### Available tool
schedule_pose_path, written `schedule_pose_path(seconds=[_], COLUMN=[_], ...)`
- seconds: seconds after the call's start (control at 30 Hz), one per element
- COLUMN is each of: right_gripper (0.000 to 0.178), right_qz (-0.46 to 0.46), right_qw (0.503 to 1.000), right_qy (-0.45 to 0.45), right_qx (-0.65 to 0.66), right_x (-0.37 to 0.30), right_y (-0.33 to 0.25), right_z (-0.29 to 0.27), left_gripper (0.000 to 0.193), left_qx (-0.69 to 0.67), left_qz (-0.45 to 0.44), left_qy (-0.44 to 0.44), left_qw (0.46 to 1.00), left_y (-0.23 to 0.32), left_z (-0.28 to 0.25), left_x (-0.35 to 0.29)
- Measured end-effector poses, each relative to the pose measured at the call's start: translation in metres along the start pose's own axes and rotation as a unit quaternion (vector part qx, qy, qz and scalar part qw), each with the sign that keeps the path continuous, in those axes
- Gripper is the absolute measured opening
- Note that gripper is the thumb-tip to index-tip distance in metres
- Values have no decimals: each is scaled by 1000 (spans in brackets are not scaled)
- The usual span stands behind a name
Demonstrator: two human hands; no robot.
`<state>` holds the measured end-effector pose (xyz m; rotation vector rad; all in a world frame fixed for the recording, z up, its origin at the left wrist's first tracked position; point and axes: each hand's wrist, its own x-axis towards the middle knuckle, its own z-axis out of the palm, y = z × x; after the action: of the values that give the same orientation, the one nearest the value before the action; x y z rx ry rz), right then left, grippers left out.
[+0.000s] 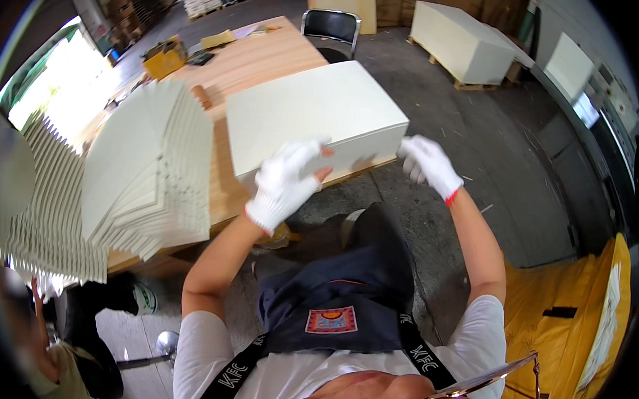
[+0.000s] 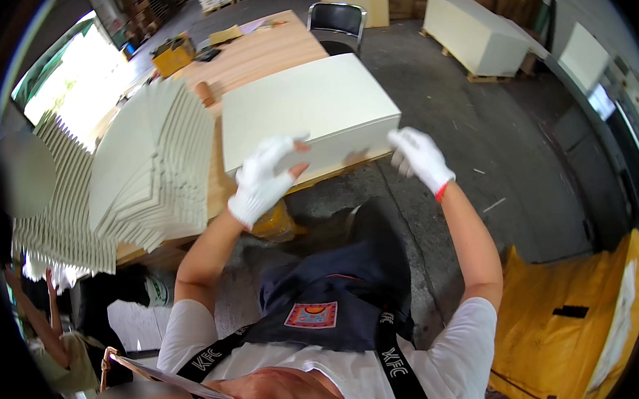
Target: The person repeatedly picks up stacks of white rectangular paper sheets from a table and places them onto a growing pile. The person wears white gloves and handles the paper with both hands, aligning the edges before setting them down.
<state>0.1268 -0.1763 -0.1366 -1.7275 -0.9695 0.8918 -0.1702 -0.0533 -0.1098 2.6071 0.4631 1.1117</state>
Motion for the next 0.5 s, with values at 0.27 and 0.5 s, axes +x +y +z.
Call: schedule_pose_path(seconds=[0.27, 0.5], right_gripper=[69, 61], right_qz=[-67, -179], right_qw=[945, 852], right_qy=[147, 152], right_qx=[-283, -467], right_x=[58, 76], right_y=[3, -6], right_z=[-39, -25], left_gripper=[35, 26], left_qx=[140, 59], left_qz=[-1, -54], left_qy=[-166, -218], left_qw=[976, 973], left_y=[-17, -44], left_z=[102, 116], left_x=[136, 150])
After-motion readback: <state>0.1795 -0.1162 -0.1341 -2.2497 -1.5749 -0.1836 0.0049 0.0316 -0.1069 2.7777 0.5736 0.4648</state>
